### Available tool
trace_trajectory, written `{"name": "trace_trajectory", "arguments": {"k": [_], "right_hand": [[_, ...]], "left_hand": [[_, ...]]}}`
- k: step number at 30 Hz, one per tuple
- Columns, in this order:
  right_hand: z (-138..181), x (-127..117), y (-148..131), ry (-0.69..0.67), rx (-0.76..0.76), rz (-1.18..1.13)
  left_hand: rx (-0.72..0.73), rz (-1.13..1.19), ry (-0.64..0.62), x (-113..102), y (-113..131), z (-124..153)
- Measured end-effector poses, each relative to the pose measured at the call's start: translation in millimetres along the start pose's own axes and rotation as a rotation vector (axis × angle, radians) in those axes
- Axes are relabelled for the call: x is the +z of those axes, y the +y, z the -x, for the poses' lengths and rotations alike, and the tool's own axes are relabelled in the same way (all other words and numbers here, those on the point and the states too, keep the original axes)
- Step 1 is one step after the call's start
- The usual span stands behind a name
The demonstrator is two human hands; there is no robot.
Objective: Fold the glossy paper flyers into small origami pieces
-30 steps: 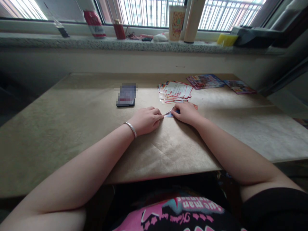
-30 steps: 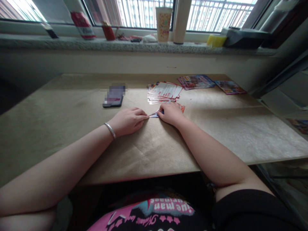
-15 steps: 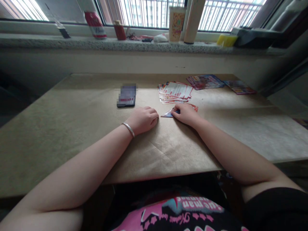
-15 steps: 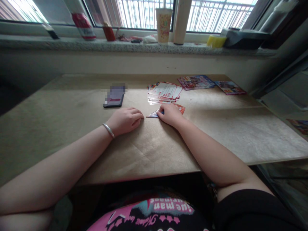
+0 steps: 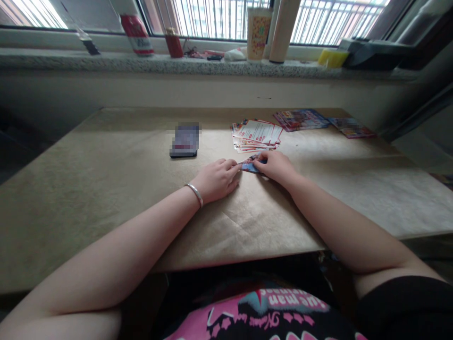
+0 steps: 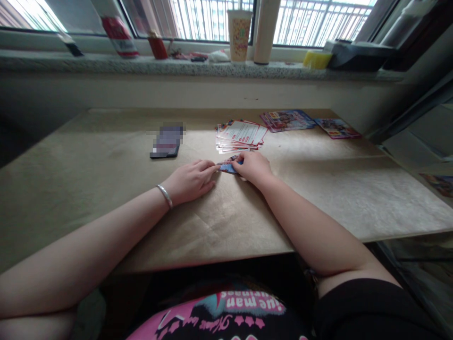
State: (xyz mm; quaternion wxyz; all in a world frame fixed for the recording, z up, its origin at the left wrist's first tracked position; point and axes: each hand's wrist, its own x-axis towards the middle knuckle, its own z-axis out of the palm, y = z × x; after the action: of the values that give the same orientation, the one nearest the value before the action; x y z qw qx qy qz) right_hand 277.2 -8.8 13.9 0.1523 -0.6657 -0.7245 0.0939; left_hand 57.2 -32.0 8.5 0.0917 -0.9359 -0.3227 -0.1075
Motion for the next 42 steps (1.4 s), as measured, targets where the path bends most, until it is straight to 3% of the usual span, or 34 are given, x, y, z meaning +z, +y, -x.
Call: {"name": "trace_trajectory", "arguments": {"k": [9, 31, 36, 42], "right_hand": [[-8, 0, 20, -0.044, -0.015, -0.006], [-12, -4, 35, -0.036, -0.011, -0.026], [-12, 2, 28, -0.016, -0.022, -0.047], [-17, 12, 10, 0.101, -0.121, -0.025]], "left_hand": [[-0.031, -0.05, -0.101, -2, 4, -5], [-0.03, -0.042, -0.065, -1, 4, -10], [-0.043, -0.056, -0.08, -7, 3, -7], [-0.058, -0.049, -0.072, -12, -7, 3]]}}
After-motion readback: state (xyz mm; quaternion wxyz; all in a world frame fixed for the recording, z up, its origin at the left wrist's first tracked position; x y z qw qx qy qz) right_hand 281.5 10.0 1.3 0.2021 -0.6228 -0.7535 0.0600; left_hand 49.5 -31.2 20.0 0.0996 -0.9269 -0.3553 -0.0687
